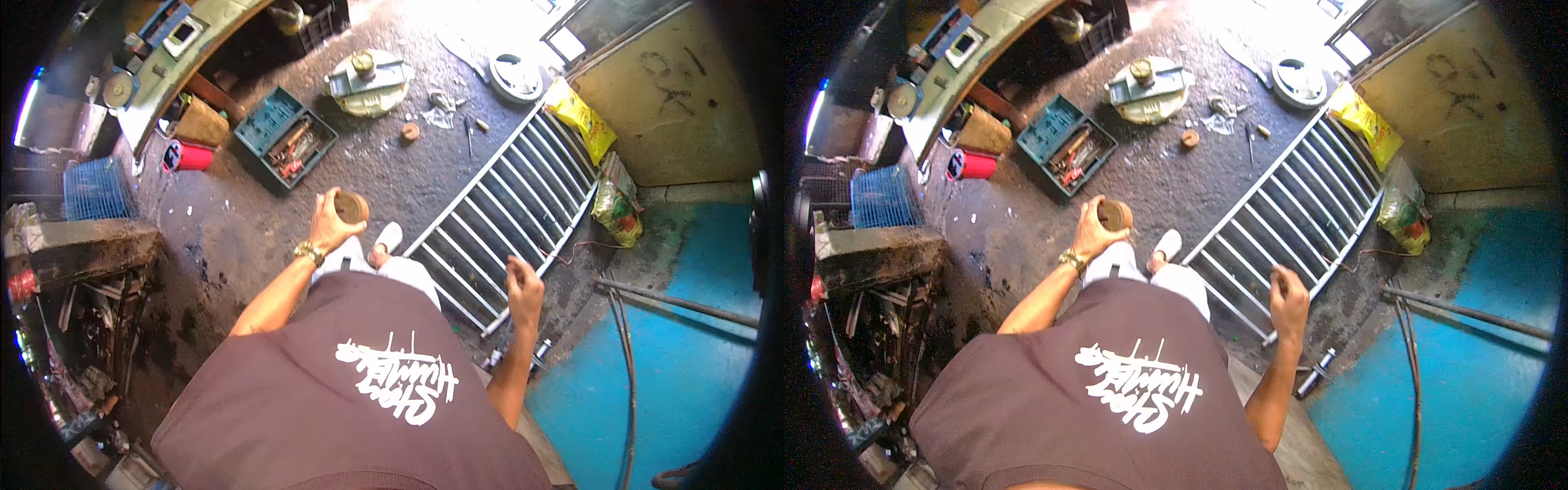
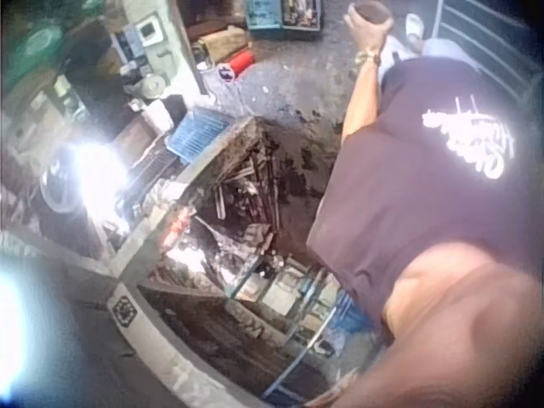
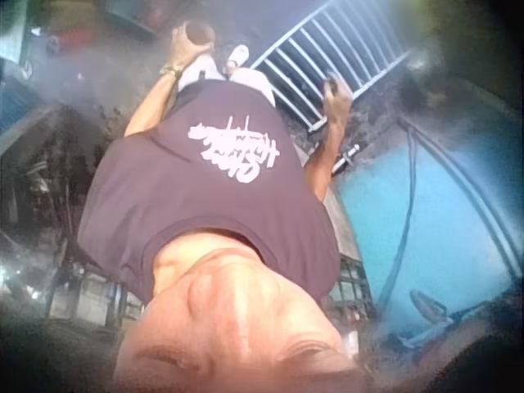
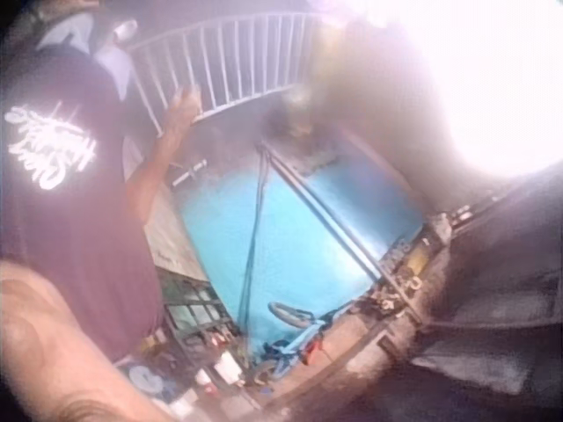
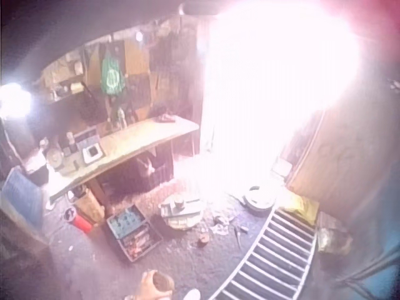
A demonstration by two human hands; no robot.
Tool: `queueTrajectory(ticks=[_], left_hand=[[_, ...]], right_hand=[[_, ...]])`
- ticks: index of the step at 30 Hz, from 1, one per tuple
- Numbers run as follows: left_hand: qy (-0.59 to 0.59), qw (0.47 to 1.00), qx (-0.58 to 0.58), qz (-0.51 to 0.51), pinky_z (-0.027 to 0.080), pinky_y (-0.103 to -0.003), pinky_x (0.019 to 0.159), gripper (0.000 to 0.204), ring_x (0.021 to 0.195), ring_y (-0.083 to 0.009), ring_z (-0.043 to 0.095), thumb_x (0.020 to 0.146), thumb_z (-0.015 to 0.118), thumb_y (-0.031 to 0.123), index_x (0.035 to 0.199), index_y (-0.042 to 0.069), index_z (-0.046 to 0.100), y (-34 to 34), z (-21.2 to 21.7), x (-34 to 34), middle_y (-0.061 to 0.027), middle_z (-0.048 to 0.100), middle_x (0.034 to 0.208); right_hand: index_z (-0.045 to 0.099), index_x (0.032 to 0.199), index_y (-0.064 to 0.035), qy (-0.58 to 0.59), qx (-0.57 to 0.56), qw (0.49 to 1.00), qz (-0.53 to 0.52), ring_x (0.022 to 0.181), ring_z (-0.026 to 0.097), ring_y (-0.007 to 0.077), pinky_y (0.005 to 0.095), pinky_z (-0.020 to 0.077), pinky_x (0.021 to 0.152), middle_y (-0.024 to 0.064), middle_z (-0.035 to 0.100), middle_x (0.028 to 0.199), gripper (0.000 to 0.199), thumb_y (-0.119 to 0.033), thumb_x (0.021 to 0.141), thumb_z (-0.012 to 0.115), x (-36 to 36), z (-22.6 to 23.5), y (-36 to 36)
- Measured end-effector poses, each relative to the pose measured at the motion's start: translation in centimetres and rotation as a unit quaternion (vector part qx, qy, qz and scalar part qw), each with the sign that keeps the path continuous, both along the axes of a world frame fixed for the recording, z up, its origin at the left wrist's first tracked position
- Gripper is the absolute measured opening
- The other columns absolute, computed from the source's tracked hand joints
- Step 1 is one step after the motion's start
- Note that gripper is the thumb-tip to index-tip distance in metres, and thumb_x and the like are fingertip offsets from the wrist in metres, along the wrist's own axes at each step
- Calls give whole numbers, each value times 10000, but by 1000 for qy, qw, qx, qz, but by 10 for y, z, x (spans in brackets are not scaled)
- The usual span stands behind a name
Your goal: The person assembles a mechanical part by placing a circular component onto a larger housing, then flips the assembly to inspect and adjust it. They handle the parts by hand, turning them over and aligning components on the floor.
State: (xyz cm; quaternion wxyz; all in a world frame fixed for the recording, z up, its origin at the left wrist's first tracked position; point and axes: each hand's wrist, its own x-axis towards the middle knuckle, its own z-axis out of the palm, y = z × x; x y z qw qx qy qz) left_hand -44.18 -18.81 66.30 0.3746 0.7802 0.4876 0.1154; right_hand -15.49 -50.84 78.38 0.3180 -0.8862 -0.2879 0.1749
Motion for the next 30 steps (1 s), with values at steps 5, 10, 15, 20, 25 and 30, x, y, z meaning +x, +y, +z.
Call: queueTrajectory(ticks=[5, 10, 15, 20, 25, 30], left_hand=[[25, 998, 5, 50, 510, -456, 1035, 1041, 1225, -374, 567, 616, 952, 403, 1442, 27, 443, 48, -26, 86, -205, 524, 1322], [62, 995, -32, 65, 517, -472, 1011, 1076, 1199, -412, 570, 614, 925, 491, 1435, 10, 423, 109, -82, 188, -244, 525, 1297], [113, 985, -86, 96, 521, -524, 998, 1084, 1209, -471, 565, 611, 930, 503, 1430, 37, 394, 169, -169, 303, -276, 500, 1308], [199, 955, -167, 145, 519, -520, 1025, 1083, 1225, -476, 557, 604, 964, 375, 1443, 35, 371, 218, -272, 401, -281, 483, 1333], [224, 942, -171, 185, 528, -512, 1021, 1050, 1230, -475, 559, 647, 961, 276, 1464, 43, 343, 244, -418, 479, -282, 448, 1370], [193, 940, -134, 245, 493, -523, 1060, 1070, 1271, -481, 522, 656, 955, 294, 1482, 28, 329, 259, -597, 526, -311, 440, 1374]], right_hand=[[730, 1211, -41, -2, 16, 998, 60, 742, 691, 160, 301, 557, 649, 111, 752, 995, 245, -34, 974, 669, 111, 26, 93], [718, 1244, -57, -21, -12, 997, 70, 746, 675, 102, 254, 553, 653, 58, 751, 978, 287, -8, 968, 656, 212, 6, 174], [724, 1223, -33, 122, -23, 992, -10, 780, 675, 135, 278, 542, 704, 91, 751, 962, 264, -24, 966, 661, 277, -72, 235], [713, 1233, -19, 286, -78, 955, 26, 833, 700, 125, 276, 561, 731, 83, 759, 977, 250, -39, 995, 640, 318, -211, 299], [700, 1271, -22, 413, -112, 903, 24, 826, 698, 111, 265, 556, 722, 60, 759, 976, 285, -76, 999, 633, 345, -421, 356], [696, 1273, -69, 411, -180, 893, 37, 953, 745, 235, 368, 571, 860, 154, 771, 1071, 309, -145, 976, 652, 352, -601, 397]])
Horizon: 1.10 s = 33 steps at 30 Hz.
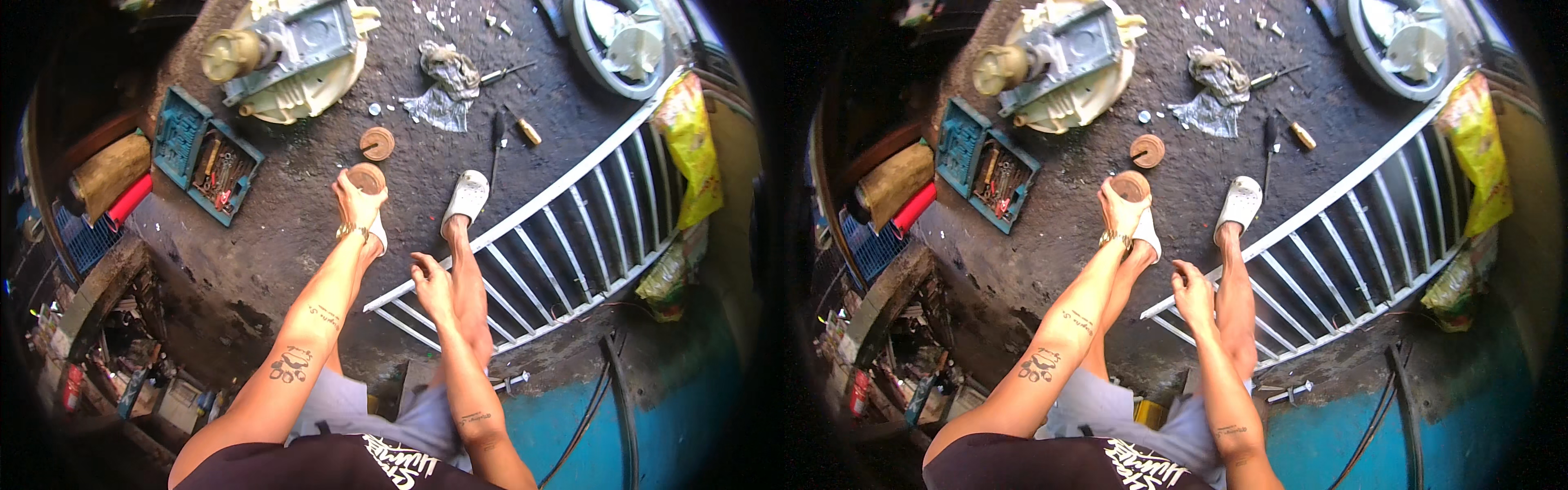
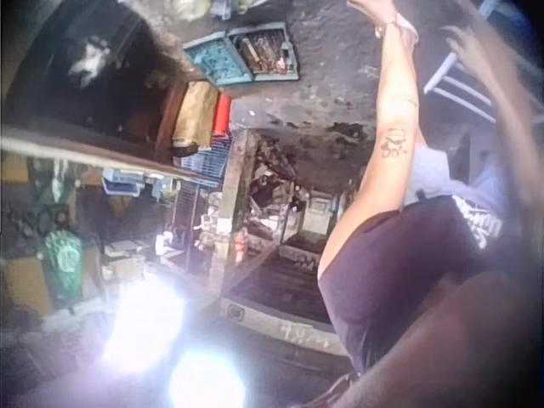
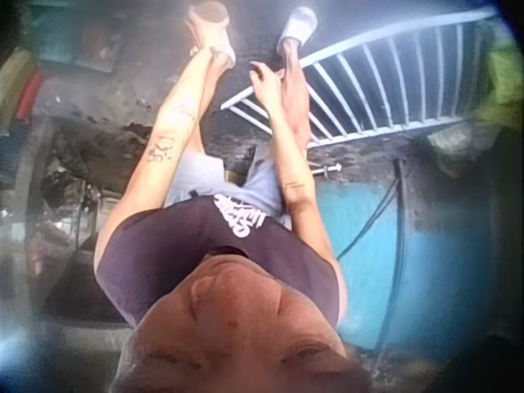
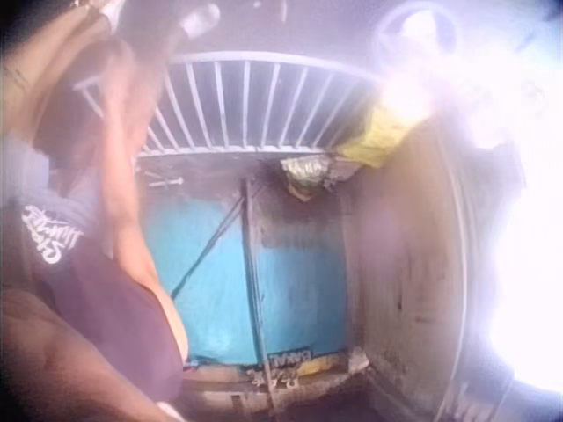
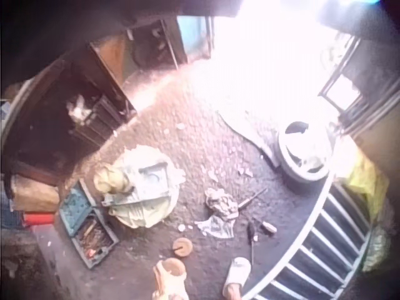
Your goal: The person assembles a mechanical part by placing a circular component onto a larger housing, then flips the assembly to inspect and adjust it. They handle the parts by hand, turning them over and aligning components on the floor.
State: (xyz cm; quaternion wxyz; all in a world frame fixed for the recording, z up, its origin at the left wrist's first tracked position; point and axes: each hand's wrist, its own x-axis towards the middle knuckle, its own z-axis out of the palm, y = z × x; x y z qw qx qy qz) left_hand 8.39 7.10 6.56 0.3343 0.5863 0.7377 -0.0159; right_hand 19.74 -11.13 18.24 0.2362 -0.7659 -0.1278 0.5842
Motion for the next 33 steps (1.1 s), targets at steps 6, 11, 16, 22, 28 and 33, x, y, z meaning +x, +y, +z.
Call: queueTrajectory(ticks=[6, 11, 16, 22, 28, 33], left_hand=[[47, 997, 44, 52, 459, -527, 1103, 1118, 1310, -465, 479, 631, 982, 339, 1477, 3, 332, 7, -140, 22, -308, 438, 1395], [83, 996, -22, 31, 424, -553, 1132, 1331, 1356, -500, 429, 582, 1015, 388, 1582, 49, 204, 20, -163, 25, -322, 364, 1487], [123, 982, -46, -138, 357, -578, 1185, 1482, 1470, -504, 305, 556, 1008, 473, 1652, 101, 83, 21, -154, 16, -324, 232, 1605], [130, 958, 7, -254, 307, -601, 1209, 1453, 1489, -522, 243, 552, 992, 490, 1645, 102, 116, 23, -172, 8, -317, 201, 1630], [66, 950, 30, -305, 384, -547, 1175, 1102, 1409, -476, 370, 630, 959, 252, 1500, 47, 313, 34, -193, -5, -249, 351, 1516], [63, 945, 52, -317, 425, -510, 1143, 1053, 1351, -430, 446, 608, 954, 226, 1462, 57, 361, 41, -191, -5, -230, 436, 1415]], right_hand=[[673, 1299, -54, 125, -16, 991, -45, 981, 732, 244, 360, 566, 836, 154, 745, 1116, 349, -150, 963, 654, 25, -31, 26], [685, 1291, -55, 109, -21, 991, -81, 826, 728, 175, 317, 557, 693, 122, 755, 1055, 333, -127, 966, 662, 62, -34, 43], [688, 1281, -55, 134, -20, 978, -158, 825, 720, 186, 312, 547, 689, 122, 753, 1034, 320, -115, 967, 667, 71, -36, 50], [679, 1291, -38, 148, -19, 980, -132, 906, 735, 162, 300, 576, 720, 113, 763, 1039, 318, -103, 980, 663, 61, -38, 47], [667, 1306, -52, 176, -36, 972, -154, 866, 717, 241, 364, 566, 763, 154, 728, 1116, 354, -115, 957, 658, 62, -38, 41], [665, 1305, -49, 181, -40, 972, -145, 861, 720, 242, 364, 570, 760, 158, 726, 1117, 351, -113, 960, 654, 57, -36, 42]])
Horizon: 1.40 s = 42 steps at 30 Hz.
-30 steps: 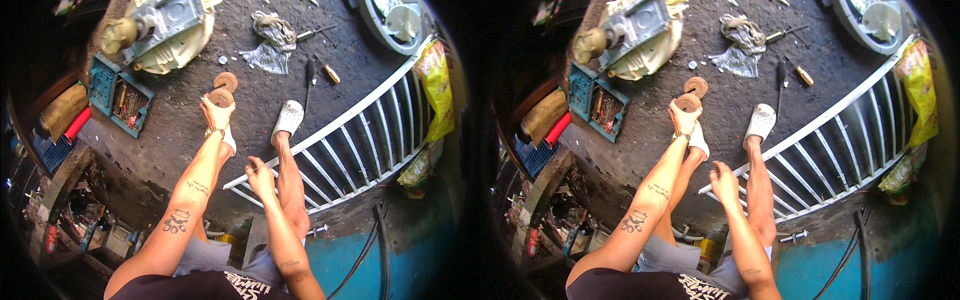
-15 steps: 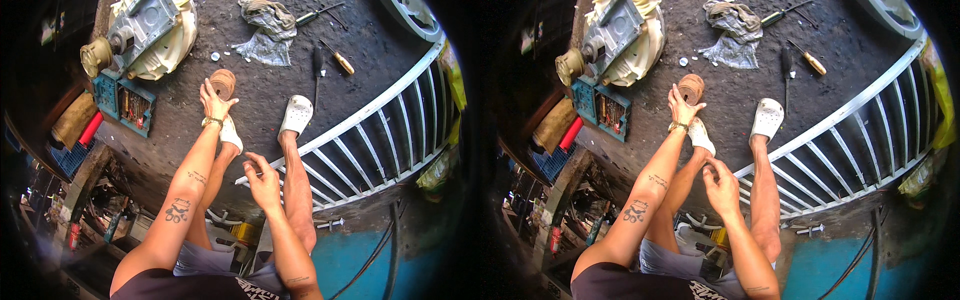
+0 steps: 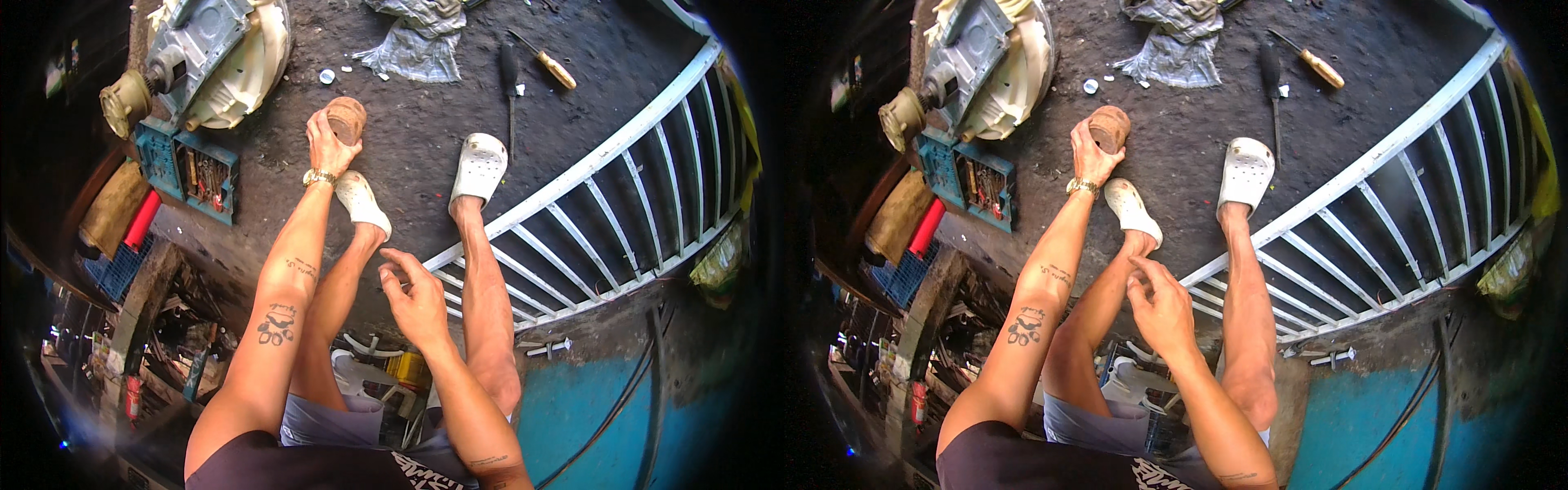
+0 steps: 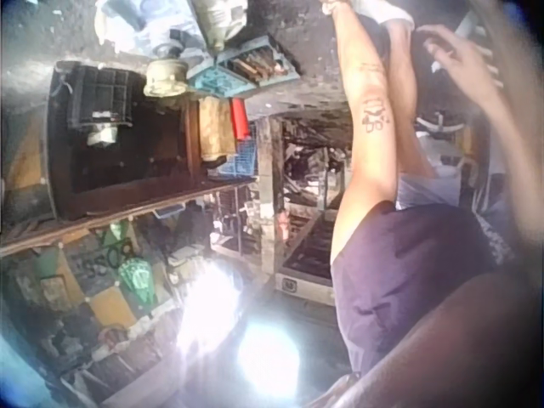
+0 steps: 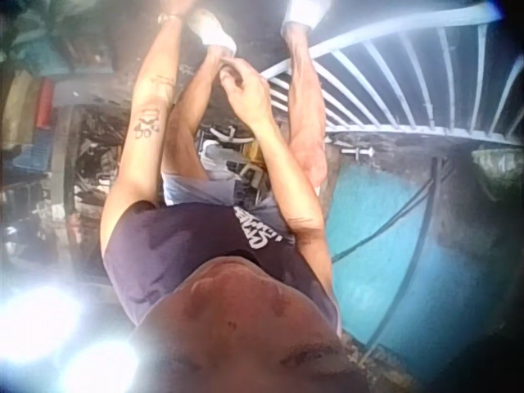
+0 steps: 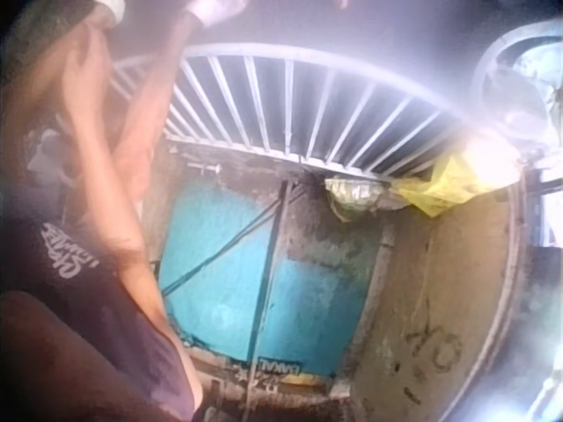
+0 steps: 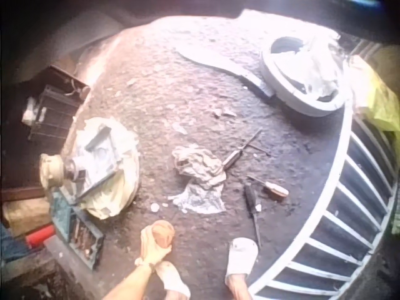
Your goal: The person assembles a mechanical part by placing a circular component onto a larger housing, then flips the assembly to inspect and adjust it. They handle the parts by hand, turning them over and aligning components on the floor.
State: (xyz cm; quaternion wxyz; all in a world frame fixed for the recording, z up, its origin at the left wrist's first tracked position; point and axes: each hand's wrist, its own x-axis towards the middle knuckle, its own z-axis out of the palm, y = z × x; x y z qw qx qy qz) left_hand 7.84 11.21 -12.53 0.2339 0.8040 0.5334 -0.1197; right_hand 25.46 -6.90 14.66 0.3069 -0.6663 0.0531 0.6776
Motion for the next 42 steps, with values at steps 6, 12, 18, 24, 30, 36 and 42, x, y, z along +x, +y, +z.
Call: queueTrajectory(ticks=[6, 12, 18, 24, 30, 36, 42], left_hand=[[28, 999, -27, 23, 443, -510, 1127, 1039, 1330, -433, 462, 612, 957, 249, 1453, 76, 373, 8, 5, 5, -221, 444, 1392], [27, 999, -8, 31, 481, -535, 1078, 1020, 1311, -444, 465, 627, 946, 252, 1451, 101, 365, 3, 3, 8, -212, 428, 1379], [29, 999, -24, 33, 481, -521, 1077, 1017, 1297, -437, 475, 624, 945, 259, 1447, 93, 370, 10, 8, 9, -214, 440, 1357], [33, 998, -11, 58, 477, -535, 1075, 1034, 1310, -440, 461, 625, 950, 268, 1456, 103, 358, 4, 6, 12, -211, 434, 1371], [3, 999, 8, 40, 456, -538, 1096, 1046, 1328, -439, 438, 618, 954, 265, 1458, 101, 353, 2, 0, 5, -219, 420, 1397], [4, 999, -1, 36, 453, -537, 1096, 1045, 1323, -439, 438, 609, 955, 265, 1450, 101, 357, 4, -1, 3, -221, 418, 1392], [23, 999, -5, 31, 499, -549, 1041, 1024, 1303, -450, 446, 610, 949, 259, 1434, 130, 355, 6, -1, 5, -215, 404, 1370]], right_hand=[[668, 1303, -48, -18, 15, 999, 22, 827, 718, 205, 336, 566, 728, 141, 736, 1075, 340, -104, 968, 653, -8, 0, 2], [667, 1304, -59, 1, 4, 999, 48, 866, 723, 252, 365, 573, 759, 150, 730, 1128, 353, -111, 956, 652, -22, 1, 7], [664, 1304, -66, 1, -1, 998, 71, 877, 723, 268, 378, 579, 768, 150, 724, 1139, 349, -122, 960, 648, -27, 1, 13], [660, 1304, -61, 5, -1, 997, 82, 862, 717, 267, 379, 570, 779, 148, 721, 1137, 350, -124, 961, 646, -29, 2, 17], [659, 1306, -58, 9, -3, 996, 84, 842, 705, 261, 375, 561, 768, 144, 722, 1125, 352, -126, 960, 646, -29, 2, 19], [662, 1301, -55, 13, -1, 997, 77, 826, 696, 261, 375, 561, 767, 141, 722, 1113, 347, -131, 963, 645, -27, 3, 20], [663, 1302, -59, 10, 3, 997, 81, 831, 698, 255, 371, 561, 759, 138, 722, 1112, 344, -130, 966, 642, -25, 4, 20]])
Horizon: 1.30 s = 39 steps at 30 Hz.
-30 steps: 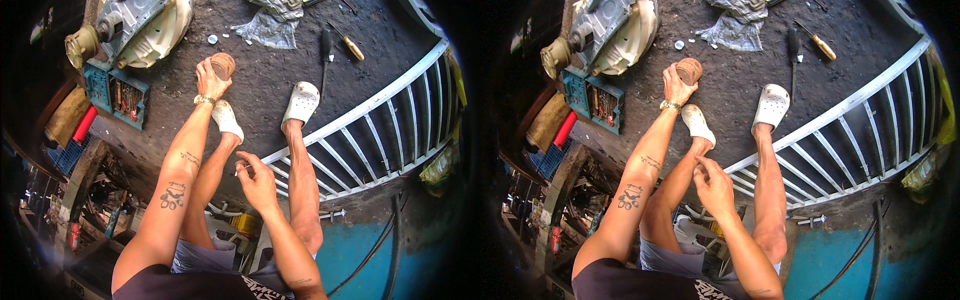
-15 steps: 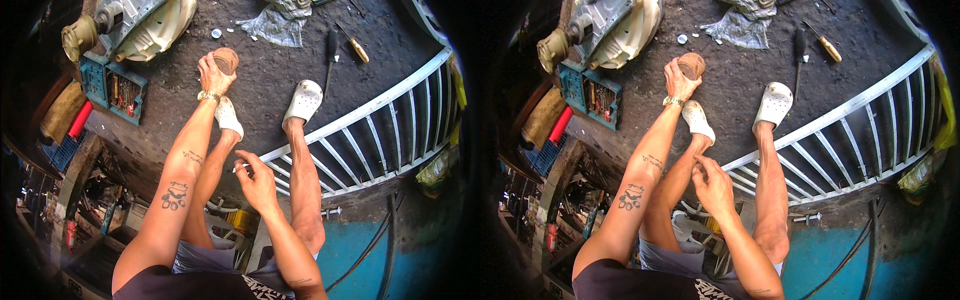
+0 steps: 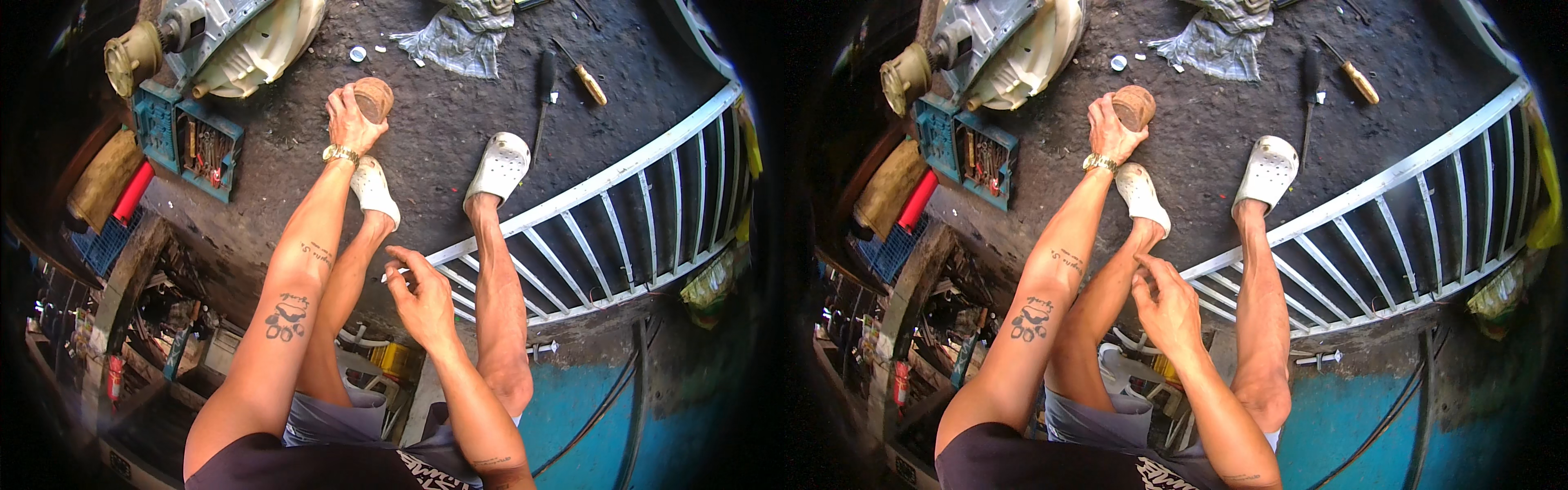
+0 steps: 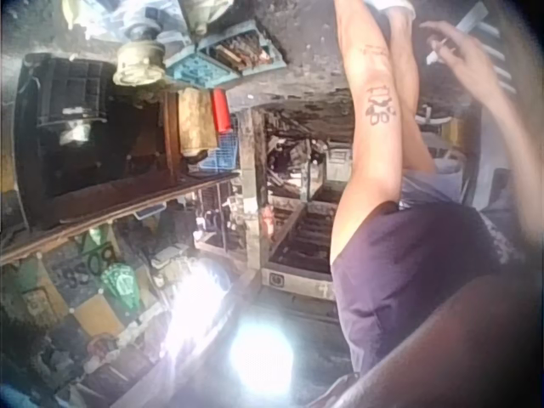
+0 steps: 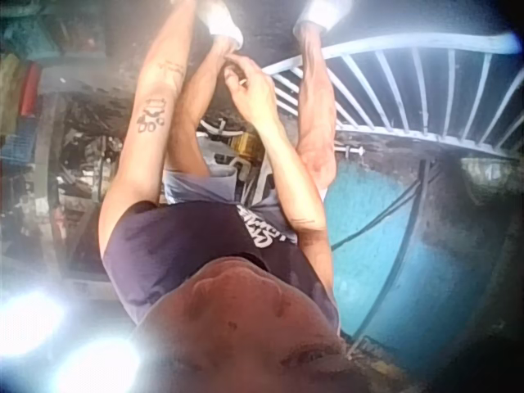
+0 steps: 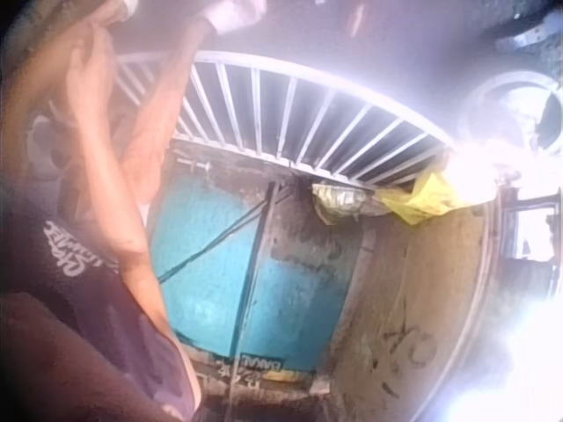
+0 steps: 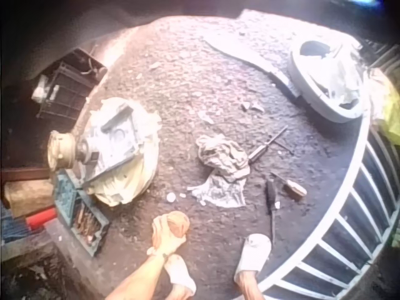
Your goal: The person assembles a mechanical part by placing a circular component onto a larger housing, then flips the assembly to inspect and adjust it. They handle the parts by hand, turning them over and aligning components on the floor.
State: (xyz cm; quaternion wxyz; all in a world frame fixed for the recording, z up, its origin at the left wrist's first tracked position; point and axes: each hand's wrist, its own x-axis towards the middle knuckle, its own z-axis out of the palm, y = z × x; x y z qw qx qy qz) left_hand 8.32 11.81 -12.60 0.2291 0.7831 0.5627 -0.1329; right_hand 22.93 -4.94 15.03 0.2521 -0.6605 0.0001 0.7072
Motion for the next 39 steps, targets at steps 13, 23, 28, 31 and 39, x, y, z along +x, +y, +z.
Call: queueTrajectory(ticks=[13, 23, 28, 31, 39], left_hand=[[3, 1000, -7, -15, 445, -550, 1094, 1141, 1321, -434, 429, 583, 983, 346, 1479, 89, 324, 3, 1, -3, -226, 411, 1380], [-16, 960, -33, 276, 309, -592, 1199, 1268, 1463, -498, 319, 695, 876, 647, 1606, 33, 245, 17, 15, 18, -301, 291, 1592], [170, 913, -264, 262, 444, -484, 1122, 1143, 1365, -433, 543, 700, 757, 791, 1440, -57, 557, 76, 5, 43, -322, 557, 1453], [185, 868, -407, 218, 483, -561, 1030, 985, 1316, -409, 573, 702, 774, 755, 1443, 126, 621, 95, 6, 57, -220, 575, 1476], [242, 815, -482, 213, 498, -571, 983, 872, 1285, -415, 582, 705, 776, 740, 1404, 237, 642, 106, 3, 74, -201, 575, 1474]], right_hand=[[651, 1330, -79, 2, 13, 1000, 18, 849, 704, 234, 355, 563, 779, 122, 725, 1099, 412, -39, 921, 662, 3, 1, -2], [667, 1319, -70, -17, 28, 999, 1, 800, 681, 127, 286, 536, 710, 72, 741, 1043, 382, -40, 938, 677, 2, 0, -4], [658, 1329, -76, 6, 2, 1000, 9, 845, 701, 214, 347, 565, 768, 109, 729, 1092, 396, -79, 933, 667, 6, 1, -3], [653, 1331, -72, 11, 2, 1000, 12, 848, 700, 216, 349, 564, 769, 112, 727, 1089, 394, -86, 938, 663, 7, 2, -2], [648, 1331, -67, 14, 16, 1000, -22, 891, 708, 241, 365, 563, 806, 128, 723, 1104, 393, -89, 939, 655, 10, 4, 0]])
